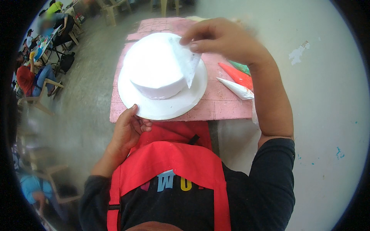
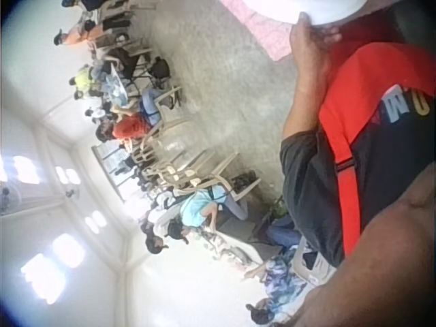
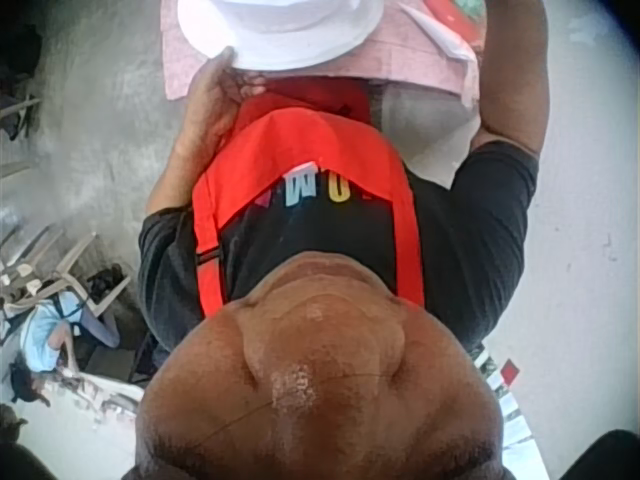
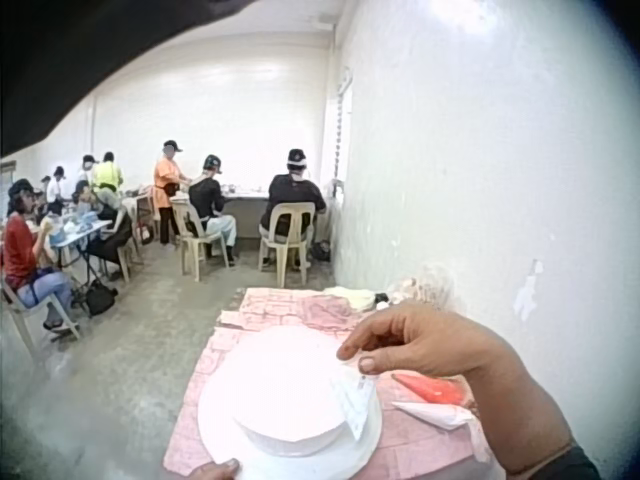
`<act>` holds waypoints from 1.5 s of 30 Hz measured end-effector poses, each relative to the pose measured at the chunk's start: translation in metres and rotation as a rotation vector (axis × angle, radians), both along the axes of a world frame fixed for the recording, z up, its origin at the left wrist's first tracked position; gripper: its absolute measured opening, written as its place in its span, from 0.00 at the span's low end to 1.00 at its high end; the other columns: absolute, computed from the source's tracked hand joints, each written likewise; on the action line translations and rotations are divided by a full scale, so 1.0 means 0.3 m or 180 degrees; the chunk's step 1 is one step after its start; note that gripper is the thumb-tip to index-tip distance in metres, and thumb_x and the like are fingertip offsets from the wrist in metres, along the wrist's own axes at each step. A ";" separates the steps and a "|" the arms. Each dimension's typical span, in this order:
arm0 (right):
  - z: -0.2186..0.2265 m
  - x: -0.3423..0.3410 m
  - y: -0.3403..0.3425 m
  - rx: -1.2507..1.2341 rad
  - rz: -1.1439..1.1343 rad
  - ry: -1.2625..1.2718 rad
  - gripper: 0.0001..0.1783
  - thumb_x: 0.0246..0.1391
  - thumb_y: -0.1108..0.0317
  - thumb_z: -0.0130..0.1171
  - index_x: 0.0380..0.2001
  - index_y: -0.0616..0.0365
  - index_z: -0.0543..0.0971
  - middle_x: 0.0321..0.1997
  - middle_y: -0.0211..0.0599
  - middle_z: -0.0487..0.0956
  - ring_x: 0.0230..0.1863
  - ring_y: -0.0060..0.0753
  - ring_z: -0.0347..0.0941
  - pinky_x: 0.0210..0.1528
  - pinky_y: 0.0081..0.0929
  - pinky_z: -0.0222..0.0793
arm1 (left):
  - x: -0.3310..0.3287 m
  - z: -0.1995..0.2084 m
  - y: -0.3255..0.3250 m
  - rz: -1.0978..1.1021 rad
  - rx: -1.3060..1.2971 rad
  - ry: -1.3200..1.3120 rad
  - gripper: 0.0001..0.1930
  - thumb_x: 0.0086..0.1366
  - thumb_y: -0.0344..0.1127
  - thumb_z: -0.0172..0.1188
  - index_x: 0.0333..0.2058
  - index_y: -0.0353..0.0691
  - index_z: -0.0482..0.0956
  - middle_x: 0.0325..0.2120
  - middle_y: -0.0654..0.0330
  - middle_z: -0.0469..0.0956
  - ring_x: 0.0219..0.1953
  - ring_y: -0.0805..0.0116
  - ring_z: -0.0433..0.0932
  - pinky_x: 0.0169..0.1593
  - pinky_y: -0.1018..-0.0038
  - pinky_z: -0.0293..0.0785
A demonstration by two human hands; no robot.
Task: The person smooths the top and sides of a white frosted cake using a triangular plastic scraper. They repeatedly rotate the cake stand and scrape the surface to even out the frosting, occasionally lifting the scraper to check the finish.
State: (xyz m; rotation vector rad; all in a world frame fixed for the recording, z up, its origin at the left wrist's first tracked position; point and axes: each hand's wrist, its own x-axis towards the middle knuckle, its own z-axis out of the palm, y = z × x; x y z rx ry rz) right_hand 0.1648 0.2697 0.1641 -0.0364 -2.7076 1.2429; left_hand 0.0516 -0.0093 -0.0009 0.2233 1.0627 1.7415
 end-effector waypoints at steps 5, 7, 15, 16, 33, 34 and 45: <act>0.007 -0.004 -0.002 -0.0126 0.0105 0.0005 0.12 0.51 0.74 0.58 0.40 0.63 0.79 0.41 0.34 0.79 0.43 0.24 0.74 0.49 0.23 0.69 | -0.001 0.007 0.001 0.0126 -0.0054 -0.0007 0.19 0.68 0.46 0.44 0.36 0.33 0.73 0.23 0.56 0.76 0.25 0.68 0.76 0.29 0.74 0.76; 0.003 -0.011 -0.011 -0.0169 0.0188 -0.0034 0.12 0.51 0.74 0.59 0.40 0.63 0.79 0.41 0.34 0.79 0.43 0.24 0.74 0.49 0.23 0.69 | -0.005 0.000 0.000 0.0145 -0.0074 0.0046 0.20 0.67 0.48 0.46 0.39 0.34 0.72 0.24 0.57 0.76 0.26 0.68 0.75 0.29 0.74 0.75; -0.025 -0.031 -0.018 -0.0195 0.0311 -0.0069 0.13 0.51 0.73 0.59 0.41 0.62 0.79 0.41 0.33 0.79 0.43 0.23 0.73 0.49 0.23 0.69 | -0.005 0.004 0.001 0.0236 -0.0085 0.0095 0.19 0.67 0.49 0.46 0.39 0.35 0.70 0.23 0.58 0.75 0.25 0.68 0.74 0.28 0.74 0.74; -0.025 -0.034 -0.013 -0.0151 0.0281 -0.0067 0.13 0.50 0.73 0.59 0.41 0.62 0.79 0.41 0.34 0.79 0.44 0.24 0.73 0.49 0.23 0.69 | -0.005 0.006 0.001 0.0243 -0.0092 0.0087 0.19 0.67 0.49 0.46 0.39 0.36 0.71 0.23 0.58 0.75 0.25 0.68 0.74 0.28 0.74 0.74; -0.006 -0.040 -0.158 -0.0645 -0.0441 0.0206 0.15 0.49 0.69 0.62 0.42 0.62 0.79 0.37 0.30 0.79 0.35 0.15 0.72 0.41 0.15 0.68 | -0.020 -0.005 -0.012 0.0048 -0.0052 0.0077 0.20 0.65 0.49 0.49 0.39 0.35 0.72 0.25 0.57 0.76 0.27 0.68 0.76 0.30 0.73 0.74; -0.026 -0.040 -0.162 -0.0655 -0.0423 0.0232 0.15 0.49 0.69 0.63 0.41 0.62 0.79 0.37 0.29 0.79 0.35 0.16 0.72 0.41 0.15 0.68 | -0.021 -0.010 -0.013 0.0004 -0.0048 0.0069 0.20 0.65 0.49 0.49 0.38 0.35 0.72 0.25 0.57 0.76 0.27 0.67 0.76 0.30 0.73 0.74; -0.043 -0.047 -0.163 -0.0467 -0.0412 0.0027 0.13 0.49 0.74 0.58 0.40 0.63 0.79 0.37 0.29 0.79 0.38 0.17 0.72 0.44 0.18 0.67 | -0.010 -0.006 -0.013 -0.0120 0.0010 0.0046 0.19 0.65 0.48 0.49 0.36 0.35 0.74 0.25 0.57 0.77 0.26 0.67 0.76 0.31 0.73 0.74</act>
